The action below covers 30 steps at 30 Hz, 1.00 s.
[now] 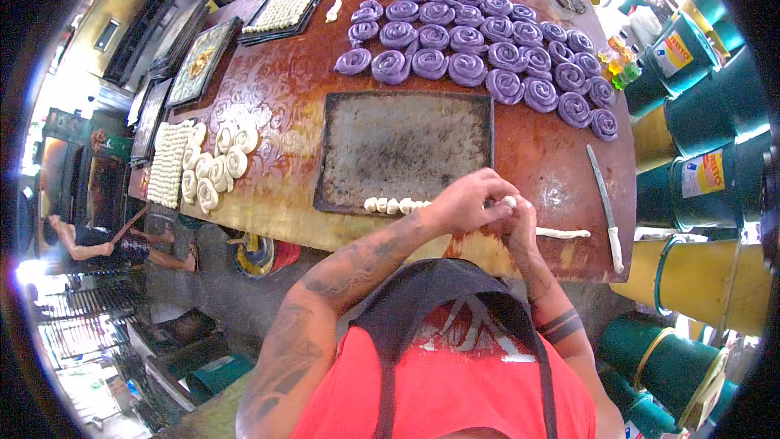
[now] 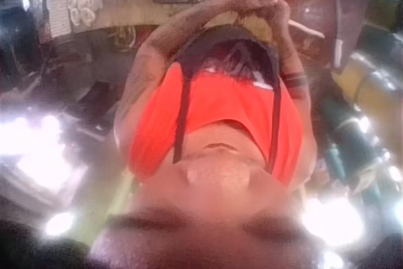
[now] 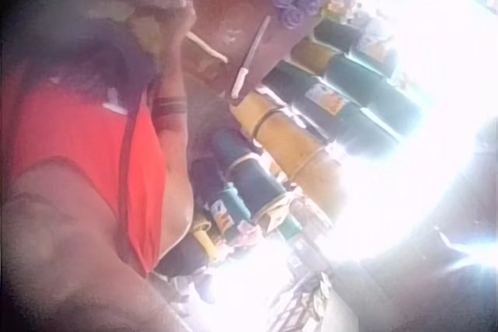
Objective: The person sets a tray of dough balls aside, then pulls coiled dough apart, pinches off small pieces of dough by hand, and arranges them in rows on a baking sheet.
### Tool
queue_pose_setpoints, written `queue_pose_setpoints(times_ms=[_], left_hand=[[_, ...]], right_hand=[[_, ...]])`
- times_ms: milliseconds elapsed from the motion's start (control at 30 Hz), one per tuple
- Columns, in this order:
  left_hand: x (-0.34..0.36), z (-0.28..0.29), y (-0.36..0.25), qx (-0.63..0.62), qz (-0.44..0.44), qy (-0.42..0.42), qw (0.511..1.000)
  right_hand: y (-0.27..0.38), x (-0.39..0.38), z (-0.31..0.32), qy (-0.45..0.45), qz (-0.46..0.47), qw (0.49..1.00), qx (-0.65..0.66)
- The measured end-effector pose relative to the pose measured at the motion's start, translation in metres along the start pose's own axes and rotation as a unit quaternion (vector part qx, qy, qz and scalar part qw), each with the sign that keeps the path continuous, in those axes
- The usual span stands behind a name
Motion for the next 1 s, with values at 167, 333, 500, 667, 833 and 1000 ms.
queue_pose_setpoints(times_ms=[167,333,500,667,833,1000], left_hand=[[-0.010,-0.006,0.038,0.096,0.091,-0.097,0.986],[-0.016,-0.016,0.063,-0.087,0.316,-0.021,0.945],[-0.066,0.066,0.120,0.125,0.239,-0.192,0.944],[-0.166,0.156,0.142,0.284,0.188,-0.356,0.870],[-0.193,0.151,0.130,0.361,0.203,-0.261,0.872],[-0.155,0.137,0.089,0.381,0.163,-0.269,0.869]], right_hand=[[0.069,-0.021,0.007,-0.010,0.054,0.998,-0.018],[0.061,-0.024,0.015,0.023,0.120,0.989,-0.079],[0.043,-0.027,0.024,0.131,0.071,0.984,-0.095],[0.000,-0.046,0.024,0.124,0.277,0.922,-0.239],[-0.010,-0.018,0.027,0.059,-0.203,0.940,0.268],[0.005,0.001,0.037,0.059,-0.143,0.978,0.142]])
Point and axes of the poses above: each hand's wrist, its own x-axis towards the middle knuckle, its own z-axis out of the back of the hand, y = z × x, the point moved 2 cm from there along x, towards the middle knuckle, and after that the axes turned 13 degrees about -y, right-handed, at the moved point
